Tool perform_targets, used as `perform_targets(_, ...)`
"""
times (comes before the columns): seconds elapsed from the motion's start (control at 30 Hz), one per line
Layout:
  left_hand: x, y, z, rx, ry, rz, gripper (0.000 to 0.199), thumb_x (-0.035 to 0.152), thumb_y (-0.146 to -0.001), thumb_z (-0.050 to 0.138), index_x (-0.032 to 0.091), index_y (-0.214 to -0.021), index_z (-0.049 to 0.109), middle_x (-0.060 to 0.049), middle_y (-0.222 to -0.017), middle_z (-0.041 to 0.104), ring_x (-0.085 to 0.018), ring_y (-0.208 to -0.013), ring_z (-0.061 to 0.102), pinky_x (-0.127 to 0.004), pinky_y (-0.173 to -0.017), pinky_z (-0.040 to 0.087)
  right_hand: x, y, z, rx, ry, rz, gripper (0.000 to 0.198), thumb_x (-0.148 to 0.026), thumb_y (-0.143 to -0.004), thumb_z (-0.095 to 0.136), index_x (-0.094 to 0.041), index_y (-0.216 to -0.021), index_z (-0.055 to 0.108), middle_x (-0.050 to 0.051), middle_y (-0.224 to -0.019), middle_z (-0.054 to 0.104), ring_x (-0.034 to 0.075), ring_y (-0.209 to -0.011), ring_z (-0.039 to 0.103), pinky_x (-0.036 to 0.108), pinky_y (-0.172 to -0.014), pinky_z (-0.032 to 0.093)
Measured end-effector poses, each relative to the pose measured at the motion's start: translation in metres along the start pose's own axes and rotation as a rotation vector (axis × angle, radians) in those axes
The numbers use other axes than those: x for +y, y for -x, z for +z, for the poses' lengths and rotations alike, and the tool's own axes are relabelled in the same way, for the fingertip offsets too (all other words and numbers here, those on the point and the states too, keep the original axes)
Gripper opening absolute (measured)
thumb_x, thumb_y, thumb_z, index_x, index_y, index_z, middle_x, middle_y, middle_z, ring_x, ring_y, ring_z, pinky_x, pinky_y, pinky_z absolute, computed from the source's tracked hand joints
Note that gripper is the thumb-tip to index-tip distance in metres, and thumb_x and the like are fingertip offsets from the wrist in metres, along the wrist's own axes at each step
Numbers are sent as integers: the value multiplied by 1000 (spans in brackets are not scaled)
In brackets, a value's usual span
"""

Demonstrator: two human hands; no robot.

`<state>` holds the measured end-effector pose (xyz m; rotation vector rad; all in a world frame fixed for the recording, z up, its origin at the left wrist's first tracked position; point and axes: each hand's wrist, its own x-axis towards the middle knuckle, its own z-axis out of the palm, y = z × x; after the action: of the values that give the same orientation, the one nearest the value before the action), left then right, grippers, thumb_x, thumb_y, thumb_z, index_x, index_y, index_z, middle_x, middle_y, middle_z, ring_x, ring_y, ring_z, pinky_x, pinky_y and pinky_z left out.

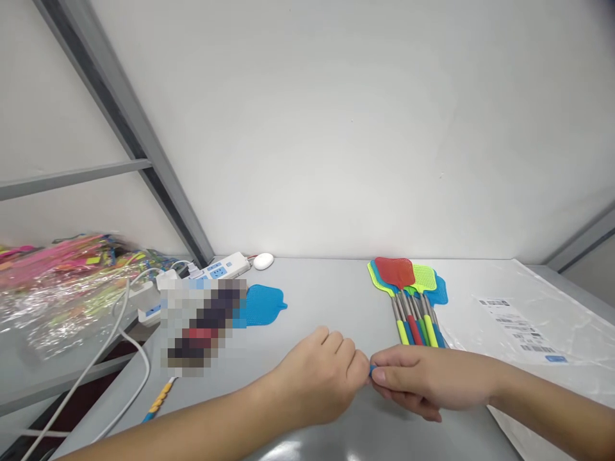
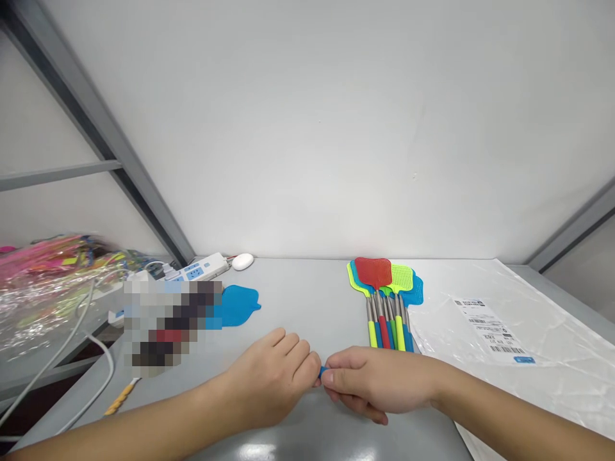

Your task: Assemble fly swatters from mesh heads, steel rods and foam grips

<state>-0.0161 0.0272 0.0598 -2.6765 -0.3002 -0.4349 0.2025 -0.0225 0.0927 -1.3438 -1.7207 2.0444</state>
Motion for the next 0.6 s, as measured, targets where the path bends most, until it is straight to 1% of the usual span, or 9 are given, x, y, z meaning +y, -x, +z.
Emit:
perform_targets(0.1, 2, 0, 5, -4, -5, -26, 13, 24, -90, 45, 20, -78, 47, 0, -63, 48, -17, -52, 42, -33, -50, 23, -2, 1, -3, -8, -30, 19, 35, -50, -96, 40, -21, -78, 44, -9, -56, 37, 6, -45, 35, 22, -53, 33)
perform_targets(0.17, 2, 0, 5, 27, -10, -34, 17, 28, -93, 44, 20, -77, 46, 1, -62, 48, -16, -51, 42, -32, -50, 23, -4, 3, -3, 4, 20, 29, 36, -51, -96, 37, -21, -77, 42, -8, -58, 37, 7, -47, 34, 22, -53, 32)
perform_targets(0.2, 3, 0, 5, 32, -10, -45, 18, 28, -93, 45, 20, -77, 46, 1, -62, 48, -16, -50, 43, -32, -50, 23, -6, 5, -2, 33, 103, 26, 37, -52, -96, 36, -21, -76, 42, -7, -60, 37, 7, -49, 34, 22, -52, 31)
perform_targets(0.27, 4, 0, 3, 9, 12, -78, 17, 27, -92, 47, 21, -76, 45, 1, -61, 49, -16, -49, 45, -32, -49, 23, -7, 9, 4, 162, 368, -1, 38, -52, -97, 35, -22, -75, 41, -5, -64, 41, 9, -54, 35, 23, -51, 29)
perform_targets(0.33, 8, 3, 1, -69, 72, -120, 17, 27, -89, 51, 22, -75, 44, 2, -62, 51, -16, -49, 47, -31, -48, 23, -5, 10, 13, 301, 644, -36, 36, -50, -98, 33, -22, -76, 43, -4, -66, 46, 11, -55, 37, 23, -49, 27)
perform_targets(0.4, 12, 6, -1, -153, 159, -154, 17, 28, -87, 55, 22, -76, 44, 2, -63, 54, -17, -48, 49, -31, -47, 23, 3, 8, 23, 400, 846, -43, 33, -46, -99, 32, -23, -78, 45, -3, -65, 52, 12, -52, 41, 24, -46, 23)
perform_targets(0.47, 16, 9, -3, -216, 237, -199, 16, 29, -88, 55, 23, -77, 44, 3, -63, 56, -17, -46, 50, -30, -47, 21, 13, 3, 29, 498, 1045, -62, 28, -39, -98, 37, -24, -77, 45, -3, -61, 54, 13, -46, 42, 26, -44, 18)
perform_targets(0.53, 17, 10, -4, -250, 296, -257, 16, 28, -90, 51, 23, -76, 44, 4, -62, 57, -17, -45, 51, -30, -46, 19, 22, -3, 30, 599, 1276, -135, 23, -31, -95, 41, -24, -74, 43, -3, -57, 54, 14, -41, 41, 28, -44, 13)
perform_targets(0.6, 17, 10, -6, -281, 356, -326, 18, 27, -92, 47, 23, -74, 44, 5, -59, 57, -16, -44, 49, -30, -45, 15, 28, -8, 28, 646, 1484, -245, 18, -19, -90, 43, -24, -73, 42, -3, -57, 53, 15, -40, 41, 30, -46, 11)
